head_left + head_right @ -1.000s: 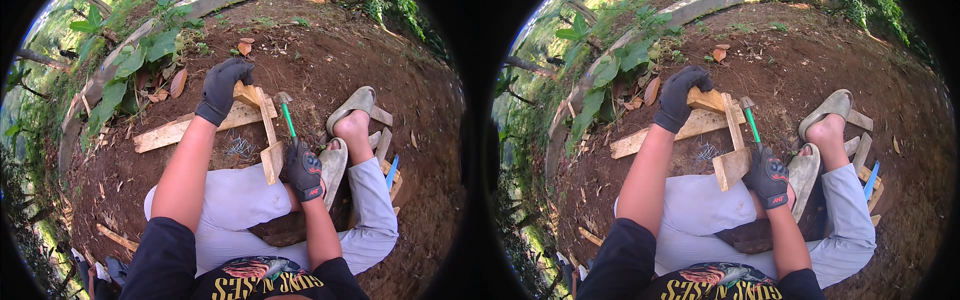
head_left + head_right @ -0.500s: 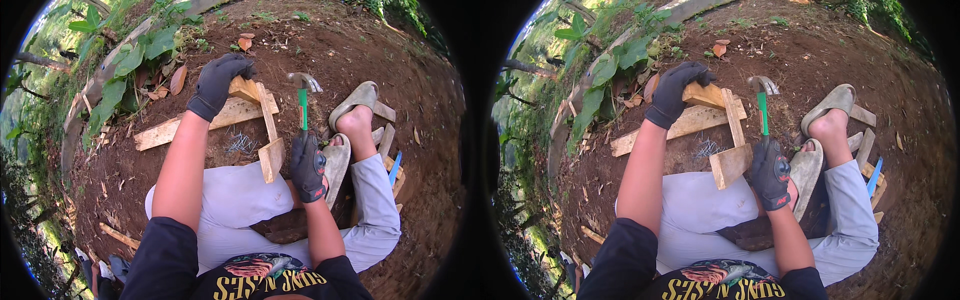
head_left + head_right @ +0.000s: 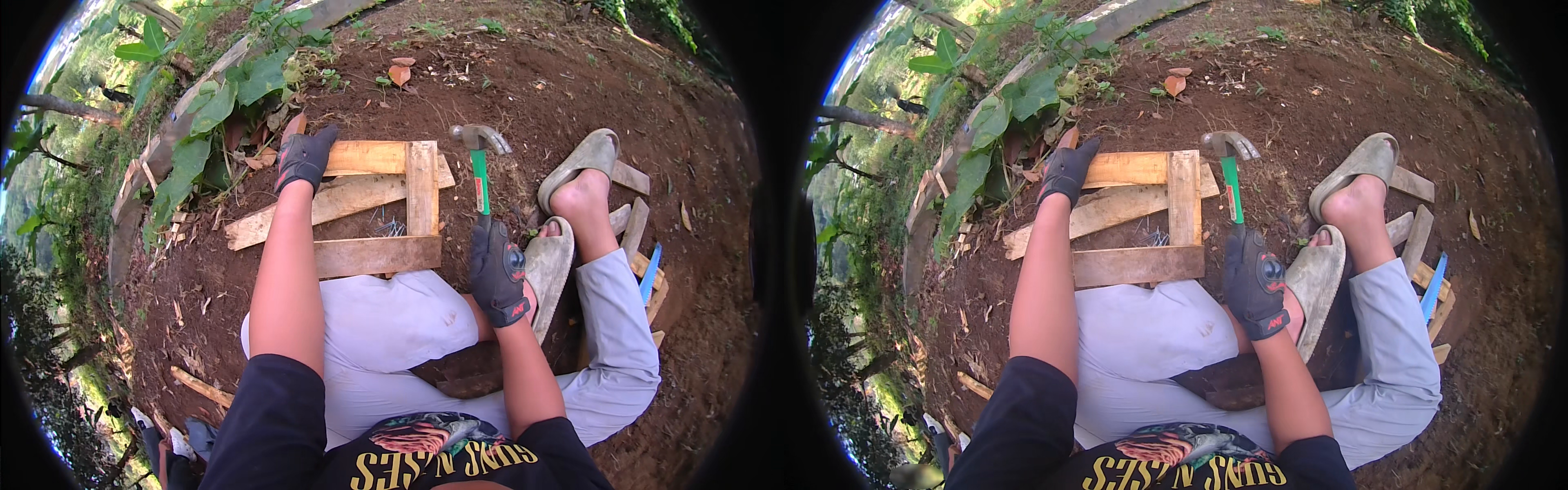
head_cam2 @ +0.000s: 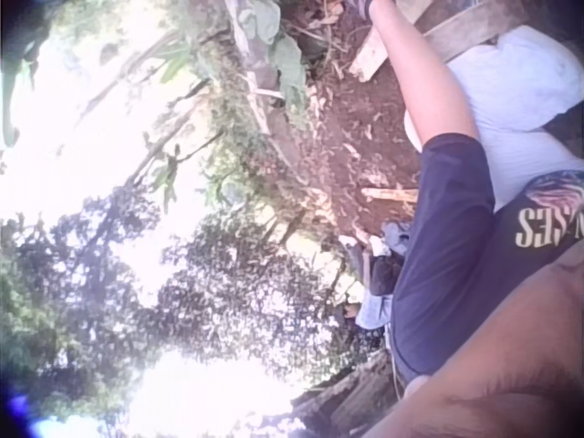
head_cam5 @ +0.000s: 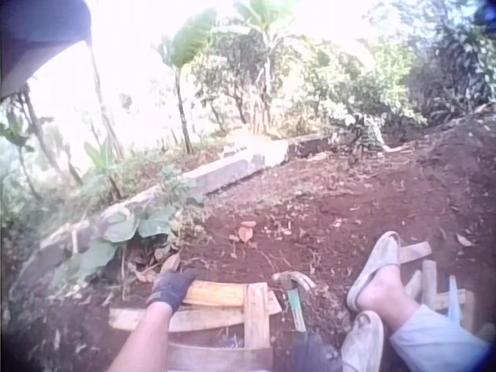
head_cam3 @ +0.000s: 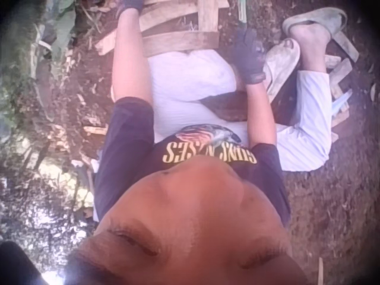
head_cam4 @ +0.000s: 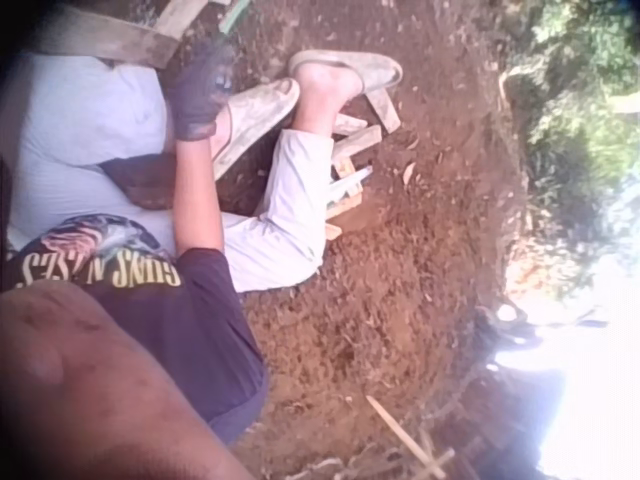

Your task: The person sits on the ground and uses a hammer to drive nails into wooden planks. They repeatedly position the planks, hammer the nails, and adjust the wood pieces to assemble a structure.

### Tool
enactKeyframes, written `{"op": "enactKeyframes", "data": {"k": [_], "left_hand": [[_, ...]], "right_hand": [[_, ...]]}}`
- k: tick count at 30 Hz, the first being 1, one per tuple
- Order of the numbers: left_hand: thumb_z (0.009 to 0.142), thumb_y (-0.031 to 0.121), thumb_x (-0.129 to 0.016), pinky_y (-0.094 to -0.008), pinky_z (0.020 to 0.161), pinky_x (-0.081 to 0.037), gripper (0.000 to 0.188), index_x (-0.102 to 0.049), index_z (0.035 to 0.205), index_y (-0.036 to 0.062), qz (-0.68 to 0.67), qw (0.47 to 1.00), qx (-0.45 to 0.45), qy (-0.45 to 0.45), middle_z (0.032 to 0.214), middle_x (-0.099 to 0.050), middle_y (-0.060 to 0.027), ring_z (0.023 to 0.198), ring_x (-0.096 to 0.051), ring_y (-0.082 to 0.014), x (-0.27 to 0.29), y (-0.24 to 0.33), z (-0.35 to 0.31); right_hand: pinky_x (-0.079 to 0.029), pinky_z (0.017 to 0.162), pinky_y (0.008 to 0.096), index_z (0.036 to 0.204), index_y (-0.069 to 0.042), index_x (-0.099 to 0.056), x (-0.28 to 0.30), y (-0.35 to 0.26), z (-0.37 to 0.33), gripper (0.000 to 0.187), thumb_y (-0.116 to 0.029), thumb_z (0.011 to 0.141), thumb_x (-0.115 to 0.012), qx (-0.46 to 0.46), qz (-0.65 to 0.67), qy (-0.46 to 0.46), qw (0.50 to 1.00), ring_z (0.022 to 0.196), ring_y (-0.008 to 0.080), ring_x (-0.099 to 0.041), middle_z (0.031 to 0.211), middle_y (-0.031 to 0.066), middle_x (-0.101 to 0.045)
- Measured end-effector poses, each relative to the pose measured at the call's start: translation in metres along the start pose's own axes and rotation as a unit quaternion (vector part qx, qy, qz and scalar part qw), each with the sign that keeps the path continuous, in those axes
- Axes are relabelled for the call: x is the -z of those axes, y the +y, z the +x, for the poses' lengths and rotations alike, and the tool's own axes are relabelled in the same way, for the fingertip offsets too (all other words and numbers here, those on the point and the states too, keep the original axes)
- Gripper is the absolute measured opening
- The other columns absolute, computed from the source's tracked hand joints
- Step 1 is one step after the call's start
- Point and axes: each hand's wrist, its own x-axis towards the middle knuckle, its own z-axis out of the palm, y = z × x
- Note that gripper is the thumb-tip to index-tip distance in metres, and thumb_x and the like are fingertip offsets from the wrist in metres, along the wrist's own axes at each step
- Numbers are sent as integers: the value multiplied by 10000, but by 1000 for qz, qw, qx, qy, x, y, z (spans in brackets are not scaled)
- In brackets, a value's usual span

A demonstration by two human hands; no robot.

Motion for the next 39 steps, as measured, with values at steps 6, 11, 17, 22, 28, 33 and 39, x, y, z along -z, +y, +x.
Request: {"op": "enactKeyframes", "data": {"k": [6, 11, 17, 22, 28, 33, 39], "left_hand": [[950, 519, -606, -500, 1058, -553, 623, -762, 1272, 8, 26, 984, 164, -60, 1328, -729, -259, 1242, -711, -402, -41, -14, -6], [994, 517, -508, -498, 1074, -541, 630, -773, 1254, 7, 72, 986, 140, -49, 1336, -723, -260, 1266, -701, -390, -31, -2, -18], [1021, 466, -453, -483, 1058, -547, 598, -773, 1266, 25, 76, 982, 146, -92, 1343, -727, -230, 1240, -713, -377, -32, -11, -8], [1027, 395, -402, -452, 845, -606, 591, -792, 1088, -46, 71, 988, 111, -84, 940, -804, -219, 780, -808, -341, -43, -11, -10], [1037, 412, -392, -446, 885, -600, 602, -794, 1095, -33, 87, 986, 126, -70, 981, -807, -212, 817, -811, -334, -52, -21, -4], [1033, 394, -408, -441, 873, -601, 575, -789, 1130, -25, 130, 988, 70, -34, 1013, -807, -210, 852, -811, -337, -53, -11, -8], [1030, 401, -403, -453, 957, -572, 581, -785, 1167, -16, 96, 982, 125, -102, 1062, -805, -213, 922, -807, -352, -42, -14, -10]], "right_hand": [[-506, 592, 537, 1084, -49, -660, -9, -11, -4, 255, -262, 1121, -524, 0, -48, -50, 998, 673, 417, -671, 853, 210, -674], [-502, 608, 539, 1060, -55, -643, 4, -4, 3, 173, -183, 1101, -536, 4, 3, -19, 1000, 688, 433, -660, 849, 199, -655], [-506, 576, 505, 1093, -50, -654, 13, -2, 19, 161, -193, 1087, -580, 55, -47, 27, 997, 639, 394, -673, 771, 173, -684], [-525, 626, 530, 1130, -32, -684, 11, 11, 18, 216, -215, 1092, -575, 37, -81, -34, 995, 679, 400, -695, 807, 179, -703], [-542, 708, 582, 1141, -77, -728, 34, -2, 34, 259, -278, 1078, -577, 54, -18, 64, 996, 770, 427, -723, 911, 206, -742], [-517, 692, 557, 1123, -35, -688, 12, 25, 26, 256, -243, 1105, -540, 88, -123, -89, 984, 744, 434, -690, 856, 209, -687], [-519, 679, 552, 1116, -32, -689, 27, -1, 30, 257, -257, 1108, -566, 53, -41, 43, 997, 750, 424, -703, 863, 218, -698]]}}
